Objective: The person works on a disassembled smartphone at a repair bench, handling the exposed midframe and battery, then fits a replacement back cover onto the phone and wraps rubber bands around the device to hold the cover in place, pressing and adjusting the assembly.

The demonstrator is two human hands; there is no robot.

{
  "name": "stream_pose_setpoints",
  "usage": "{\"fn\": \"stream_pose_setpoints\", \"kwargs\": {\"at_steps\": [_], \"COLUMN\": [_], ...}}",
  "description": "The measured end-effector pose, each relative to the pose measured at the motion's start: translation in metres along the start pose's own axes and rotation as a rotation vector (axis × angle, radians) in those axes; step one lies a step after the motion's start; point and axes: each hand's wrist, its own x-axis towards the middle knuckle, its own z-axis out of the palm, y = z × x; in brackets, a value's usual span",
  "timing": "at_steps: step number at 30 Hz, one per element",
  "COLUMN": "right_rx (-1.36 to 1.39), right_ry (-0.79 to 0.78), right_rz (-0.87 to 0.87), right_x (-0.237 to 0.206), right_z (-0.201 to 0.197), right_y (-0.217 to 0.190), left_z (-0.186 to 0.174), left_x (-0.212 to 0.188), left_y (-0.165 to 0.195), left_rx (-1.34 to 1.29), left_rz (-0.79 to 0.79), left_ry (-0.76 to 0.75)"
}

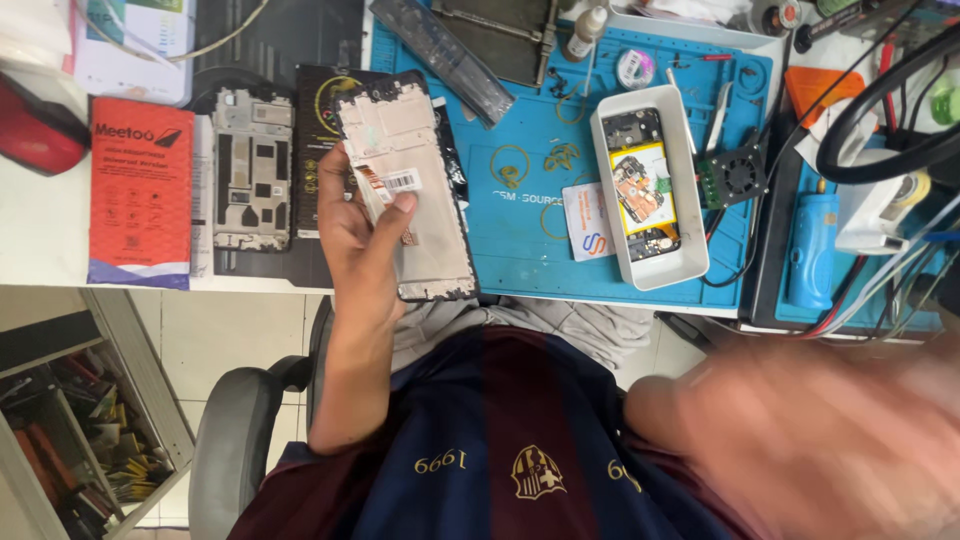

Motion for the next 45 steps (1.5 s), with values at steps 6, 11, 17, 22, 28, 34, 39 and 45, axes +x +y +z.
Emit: {"fn": "stream_pose_setpoints", "kwargs": {"at_steps": [6, 11, 17, 22, 28, 34, 39, 45], "right_rx": [-1.013, -1.195, -1.226, -0.755, 0.049, -0.122, -0.445, -0.402], "right_ry": [-0.5, -0.566, -0.567, -0.028, 0.518, 0.37, -0.11, -0.249], "right_rz": [0.712, 0.705, 0.606, 0.748, 0.938, 0.848, 0.677, 0.679], "right_x": [-0.097, -0.138, -0.129, -0.11, -0.056, -0.029, -0.02, -0.018], "right_z": [-0.012, -0.013, -0.018, -0.028, -0.052, -0.051, -0.065, -0.087], "right_y": [0.141, 0.175, 0.184, 0.16, 0.112, 0.078, 0.078, 0.084], "left_z": [-0.003, 0.002, 0.011, 0.016, 0.03, 0.05, 0.065, 0.079], "left_x": [-0.006, -0.012, -0.012, -0.01, -0.007, -0.002, 0.003, 0.006], "left_y": [0.008, 0.012, 0.015, 0.011, 0.002, -0.009, -0.025, -0.043], "left_rx": [0.205, 0.266, 0.277, 0.314, 0.439, 0.453, 0.492, 0.553], "left_rz": [0.098, 0.097, -0.058, 0.071, 0.106, 0.127, 0.159, 0.276], "left_ry": [-0.084, -0.181, -0.164, -0.237, -0.31, -0.338, -0.371, -0.419]}}
